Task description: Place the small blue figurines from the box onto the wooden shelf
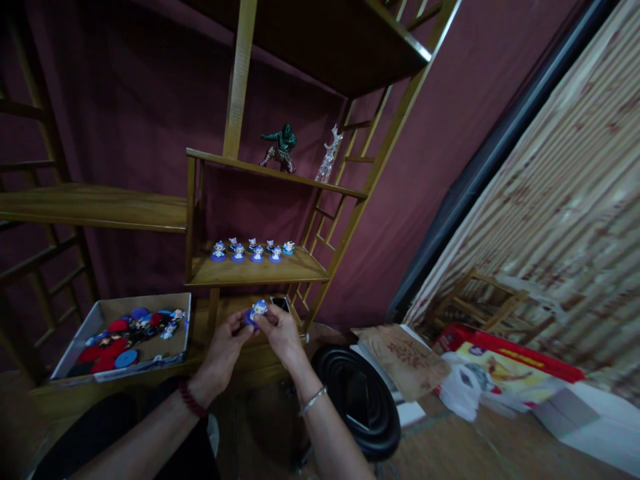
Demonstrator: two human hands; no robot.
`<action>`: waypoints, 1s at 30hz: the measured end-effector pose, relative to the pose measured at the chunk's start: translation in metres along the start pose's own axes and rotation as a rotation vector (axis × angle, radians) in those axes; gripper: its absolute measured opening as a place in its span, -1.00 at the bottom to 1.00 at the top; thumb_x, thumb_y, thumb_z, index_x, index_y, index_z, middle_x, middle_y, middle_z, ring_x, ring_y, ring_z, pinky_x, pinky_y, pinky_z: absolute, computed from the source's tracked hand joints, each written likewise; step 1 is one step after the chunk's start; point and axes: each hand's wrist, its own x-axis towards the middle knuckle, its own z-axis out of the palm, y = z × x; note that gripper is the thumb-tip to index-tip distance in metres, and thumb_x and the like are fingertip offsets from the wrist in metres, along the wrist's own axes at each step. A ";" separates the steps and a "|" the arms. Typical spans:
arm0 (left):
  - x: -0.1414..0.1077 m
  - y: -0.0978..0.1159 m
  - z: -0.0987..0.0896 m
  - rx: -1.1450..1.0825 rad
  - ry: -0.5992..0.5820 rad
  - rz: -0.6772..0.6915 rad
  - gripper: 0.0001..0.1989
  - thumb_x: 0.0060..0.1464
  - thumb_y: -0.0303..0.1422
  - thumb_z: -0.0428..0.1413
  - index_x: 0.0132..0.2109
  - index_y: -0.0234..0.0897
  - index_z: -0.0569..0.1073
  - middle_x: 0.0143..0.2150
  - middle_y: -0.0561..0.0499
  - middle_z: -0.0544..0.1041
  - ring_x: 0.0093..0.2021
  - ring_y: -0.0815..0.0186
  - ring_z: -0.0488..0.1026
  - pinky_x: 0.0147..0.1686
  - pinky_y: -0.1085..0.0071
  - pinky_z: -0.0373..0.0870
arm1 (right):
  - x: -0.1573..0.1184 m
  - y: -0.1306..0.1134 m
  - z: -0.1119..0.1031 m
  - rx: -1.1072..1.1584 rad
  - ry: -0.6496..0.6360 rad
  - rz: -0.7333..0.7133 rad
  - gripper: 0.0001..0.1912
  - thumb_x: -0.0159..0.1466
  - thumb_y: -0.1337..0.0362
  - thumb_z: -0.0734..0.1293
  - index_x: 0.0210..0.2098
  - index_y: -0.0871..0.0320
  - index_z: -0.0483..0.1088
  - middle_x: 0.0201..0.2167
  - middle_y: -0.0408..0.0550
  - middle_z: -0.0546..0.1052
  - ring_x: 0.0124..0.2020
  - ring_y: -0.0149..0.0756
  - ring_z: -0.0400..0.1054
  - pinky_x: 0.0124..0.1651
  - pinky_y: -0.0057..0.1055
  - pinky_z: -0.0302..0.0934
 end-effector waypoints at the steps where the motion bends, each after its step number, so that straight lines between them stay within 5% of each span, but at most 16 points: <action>1: 0.000 0.000 0.000 -0.021 -0.009 -0.004 -0.75 -0.19 -0.54 0.12 -0.24 -0.35 0.41 -0.21 -0.11 0.49 -0.20 0.29 0.42 -0.14 0.36 0.32 | 0.000 -0.001 0.001 -0.004 0.001 0.004 -0.68 0.00 0.07 0.35 -0.35 0.16 0.39 -0.40 -0.13 0.50 -0.34 -0.33 0.36 -0.27 -0.42 0.24; 19: 0.004 0.004 -0.009 -0.030 -0.055 -0.069 -0.74 -0.16 -0.65 0.05 -0.25 -0.35 0.41 -0.23 -0.07 0.51 -0.21 0.31 0.45 -0.13 0.31 0.36 | -0.004 -0.002 0.007 0.034 -0.025 0.052 -0.73 0.01 0.11 0.35 -0.38 0.17 0.38 -0.44 -0.13 0.47 -0.40 -0.37 0.33 -0.33 -0.45 0.22; 30: 0.013 0.015 -0.008 0.105 -0.037 0.053 -0.73 -0.12 -0.61 0.04 -0.20 -0.35 0.38 -0.25 -0.05 0.48 -0.27 0.38 0.42 -0.18 0.37 0.37 | 0.014 -0.009 0.006 0.057 -0.046 0.017 -0.71 -0.02 0.12 0.37 -0.35 0.15 0.39 -0.40 -0.14 0.49 -0.39 -0.38 0.34 -0.30 -0.44 0.23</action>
